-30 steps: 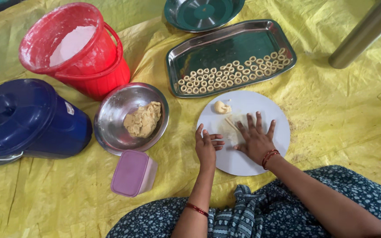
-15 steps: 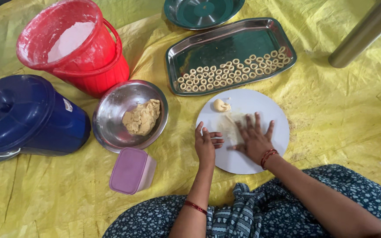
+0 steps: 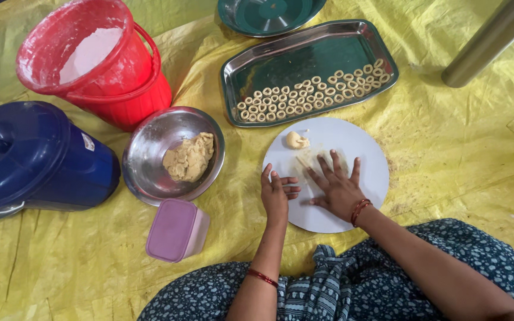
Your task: The person sits on a yellow tarp and shapes small pieces of dough into ring-shaped snacks by hand. They roll the dough into thin strips, form them into circles, and place the finished pieces onto a metal tray.
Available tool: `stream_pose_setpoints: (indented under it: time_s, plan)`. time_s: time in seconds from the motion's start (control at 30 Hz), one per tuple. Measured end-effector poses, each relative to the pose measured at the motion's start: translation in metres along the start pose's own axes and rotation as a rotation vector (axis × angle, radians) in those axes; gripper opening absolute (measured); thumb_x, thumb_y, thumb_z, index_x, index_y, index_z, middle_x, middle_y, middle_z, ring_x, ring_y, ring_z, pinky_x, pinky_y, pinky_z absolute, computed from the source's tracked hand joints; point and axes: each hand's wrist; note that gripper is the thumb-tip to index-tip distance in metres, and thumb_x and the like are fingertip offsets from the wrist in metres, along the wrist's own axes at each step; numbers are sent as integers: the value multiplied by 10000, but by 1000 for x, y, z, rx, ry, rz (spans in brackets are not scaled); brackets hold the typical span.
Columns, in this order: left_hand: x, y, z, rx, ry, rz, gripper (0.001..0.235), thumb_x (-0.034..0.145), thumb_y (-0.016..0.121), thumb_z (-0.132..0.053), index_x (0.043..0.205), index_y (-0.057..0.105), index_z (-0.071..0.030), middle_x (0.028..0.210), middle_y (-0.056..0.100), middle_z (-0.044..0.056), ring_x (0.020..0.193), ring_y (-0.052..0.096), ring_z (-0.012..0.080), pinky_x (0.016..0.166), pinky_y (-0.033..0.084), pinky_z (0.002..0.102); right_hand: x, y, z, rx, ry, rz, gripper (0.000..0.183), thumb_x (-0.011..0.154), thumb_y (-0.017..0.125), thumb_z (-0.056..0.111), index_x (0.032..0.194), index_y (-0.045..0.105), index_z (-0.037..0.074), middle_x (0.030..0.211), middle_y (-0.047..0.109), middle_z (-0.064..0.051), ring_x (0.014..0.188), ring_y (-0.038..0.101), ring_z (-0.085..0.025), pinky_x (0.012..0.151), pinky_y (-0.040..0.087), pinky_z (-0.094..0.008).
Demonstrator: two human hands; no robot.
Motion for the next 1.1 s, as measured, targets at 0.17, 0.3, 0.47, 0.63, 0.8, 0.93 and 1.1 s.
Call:
stream_pose_setpoints:
  time_s: [0.17,0.3,0.47,0.63,0.8,0.93,1.1]
  plan:
    - [5,-3,4,41,-29,-12,477,1071,445,-297,1498,323,-121,857,738,140,567,675,191,502,523,275,-3,-11,-17,231,170,-312,555,816,707,572,1300,630,312,1407,577,77,1503,319,-202,1137,-71,-814]
    - [4,1,5,74,-29,-27,363,1038,503,-144,1379,407,-66,868,728,147,592,700,206,525,568,312,-7,-13,-10,244,129,-522,267,730,808,456,946,803,299,1149,719,71,1292,522,-205,1089,-59,-817]
    - [2,2,6,75,-50,-1,278,1023,510,-72,1291,465,-18,925,711,167,664,742,256,576,617,355,-2,-9,13,195,87,-635,218,776,817,429,930,804,276,968,710,79,1090,596,-171,1124,18,-812]
    - [11,-4,16,43,-136,76,339,1021,505,-76,1349,478,6,944,723,187,746,760,272,653,645,361,-5,-18,10,183,135,-561,57,817,778,330,818,793,275,944,717,97,1062,615,-153,1111,204,-721]
    - [11,2,32,-117,-208,116,441,1015,539,-86,1438,468,19,964,725,176,784,738,254,702,640,363,-12,-32,17,386,117,-381,102,793,767,307,877,795,258,954,722,51,1045,613,-170,1001,359,-514]
    - [8,4,33,-260,-290,52,400,965,637,-60,1341,580,63,982,728,139,815,729,220,737,646,346,-17,-38,22,445,72,-305,138,831,750,337,898,789,223,899,755,26,928,686,-204,838,514,-411]
    - [12,2,26,-260,-229,8,348,906,731,-15,1235,672,81,1001,740,118,820,714,177,750,637,301,-10,-31,10,662,143,-220,180,872,778,319,966,809,169,843,799,-56,767,777,-198,707,598,-314]
Point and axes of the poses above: each hand's wrist, its own x-axis towards the middle knuckle, its own y-axis out of the palm, z = x × y
